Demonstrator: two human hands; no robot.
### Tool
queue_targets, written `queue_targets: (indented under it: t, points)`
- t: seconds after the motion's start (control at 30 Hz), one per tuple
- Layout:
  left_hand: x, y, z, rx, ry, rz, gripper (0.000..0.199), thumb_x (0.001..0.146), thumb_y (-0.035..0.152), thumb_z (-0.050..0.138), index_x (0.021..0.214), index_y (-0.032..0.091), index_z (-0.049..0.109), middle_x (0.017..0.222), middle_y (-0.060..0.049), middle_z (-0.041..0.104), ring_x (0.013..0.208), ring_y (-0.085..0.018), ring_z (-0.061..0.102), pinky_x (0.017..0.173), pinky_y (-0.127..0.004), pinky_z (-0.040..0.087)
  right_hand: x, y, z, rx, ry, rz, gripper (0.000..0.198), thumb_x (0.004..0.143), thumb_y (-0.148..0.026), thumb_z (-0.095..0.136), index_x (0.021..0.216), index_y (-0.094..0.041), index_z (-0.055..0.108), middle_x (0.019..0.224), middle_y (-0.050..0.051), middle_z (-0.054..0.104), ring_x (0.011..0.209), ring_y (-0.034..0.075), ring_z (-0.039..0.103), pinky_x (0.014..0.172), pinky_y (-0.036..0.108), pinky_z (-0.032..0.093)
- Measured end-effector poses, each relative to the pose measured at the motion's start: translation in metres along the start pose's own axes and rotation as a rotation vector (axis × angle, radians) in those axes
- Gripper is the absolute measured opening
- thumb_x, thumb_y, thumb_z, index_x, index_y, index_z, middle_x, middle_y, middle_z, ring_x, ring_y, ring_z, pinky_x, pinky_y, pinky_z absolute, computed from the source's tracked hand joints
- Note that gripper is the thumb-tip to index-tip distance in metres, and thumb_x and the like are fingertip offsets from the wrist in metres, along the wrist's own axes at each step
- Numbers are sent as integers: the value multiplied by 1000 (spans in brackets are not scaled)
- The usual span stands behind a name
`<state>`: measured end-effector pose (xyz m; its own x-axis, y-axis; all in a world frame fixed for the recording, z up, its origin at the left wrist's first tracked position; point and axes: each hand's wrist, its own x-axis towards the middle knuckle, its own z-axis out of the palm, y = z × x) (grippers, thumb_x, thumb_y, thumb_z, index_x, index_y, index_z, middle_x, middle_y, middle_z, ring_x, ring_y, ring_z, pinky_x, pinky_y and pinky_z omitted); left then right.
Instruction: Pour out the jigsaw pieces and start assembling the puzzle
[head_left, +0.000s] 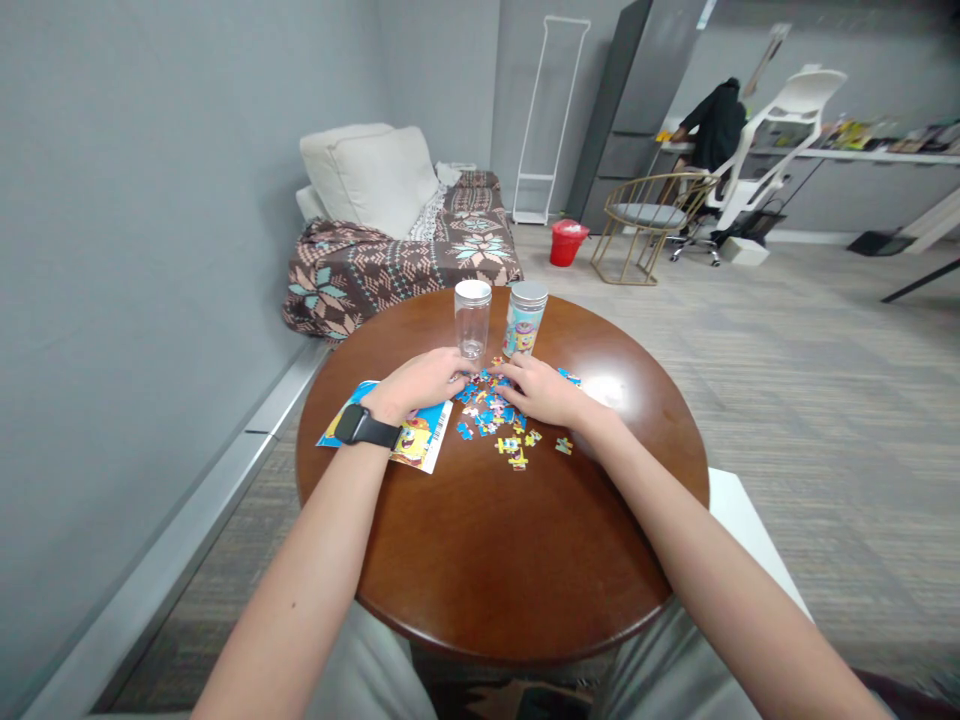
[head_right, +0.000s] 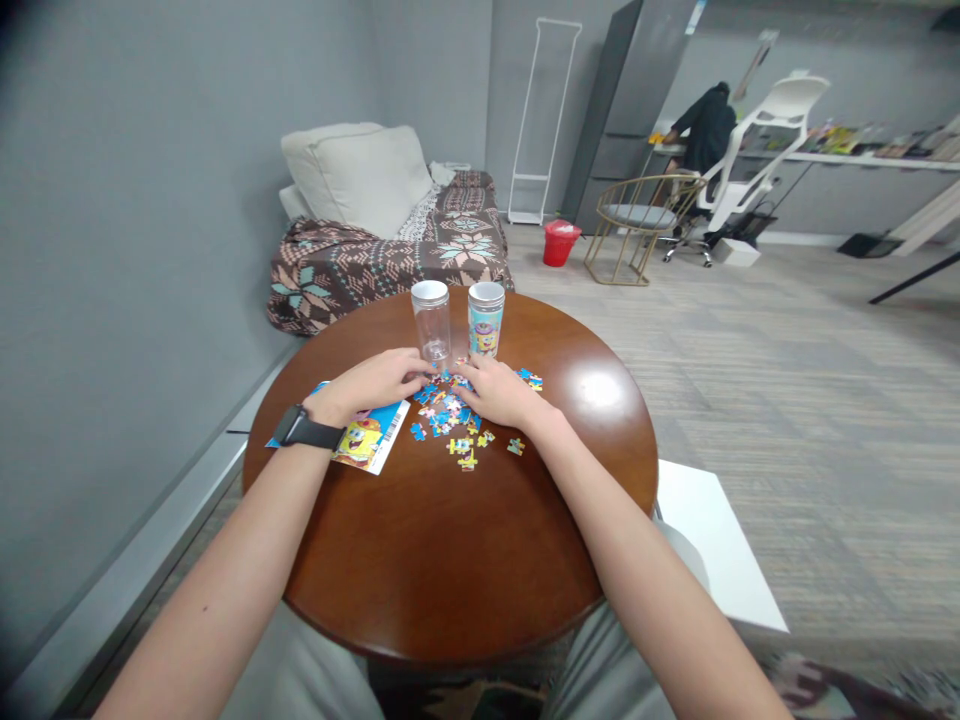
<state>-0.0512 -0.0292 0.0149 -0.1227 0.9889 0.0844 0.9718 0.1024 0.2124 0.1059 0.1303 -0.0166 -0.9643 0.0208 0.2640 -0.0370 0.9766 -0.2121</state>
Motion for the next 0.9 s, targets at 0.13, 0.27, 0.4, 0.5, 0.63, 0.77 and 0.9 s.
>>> queue_targets:
  t: [0.13,0.27,0.4,0.5,0.63,0.77,0.9]
  points:
    - [2,6,2,40,-45,25,35,91,22,41,111,23,71,99,-6,67,94,-19,62,83,-28,46,-1,2,-2,37,10,-13,29,94,-28,51,117,-17,66,95,9,57,91,21,56,86,34,46]
    - [3,7,2,70,-52,8,36,92,23,41,112,22,71,98,-7,67,92,-19,62,81,-28,46,-2,4,-6,50,-6,-23,26,94,-29,52,109,-19,71,88,7,56,84,19,55,82,32,46]
    - [3,5,4,44,-52,13,37,92,22,41,115,22,69,104,-8,68,97,-20,62,85,-29,46,-2,7,-7,89,-3,-38,24,93,-29,53,99,-17,74,87,7,57,85,19,56,83,33,46]
    - [2,5,5,-14,-59,37,37,93,22,41,119,22,68,111,-8,67,103,-20,61,90,-30,45,-2,9,-9,133,23,-37,21,92,-27,55,96,-15,72,90,9,60,89,20,58,86,34,46]
    - [2,5,5,-59,-33,17,37,92,21,42,121,20,65,113,-8,68,103,-20,62,91,-30,45,-4,13,-13,185,38,-28,18,89,-27,59,97,-16,71,92,8,61,92,20,59,88,34,47]
    - [3,2,6,-37,-22,23,32,92,23,43,110,19,69,109,-7,69,101,-19,62,90,-29,46,-7,16,-18,229,3,-35,18,82,-27,68,96,-17,72,90,7,61,90,20,59,86,32,47]
    - [4,-1,7,-24,-26,29,32,91,25,45,110,19,70,105,-8,68,96,-20,62,86,-29,46,-8,18,-19,224,-15,-24,18,80,-23,69,97,-16,71,89,6,61,88,19,59,84,31,47]
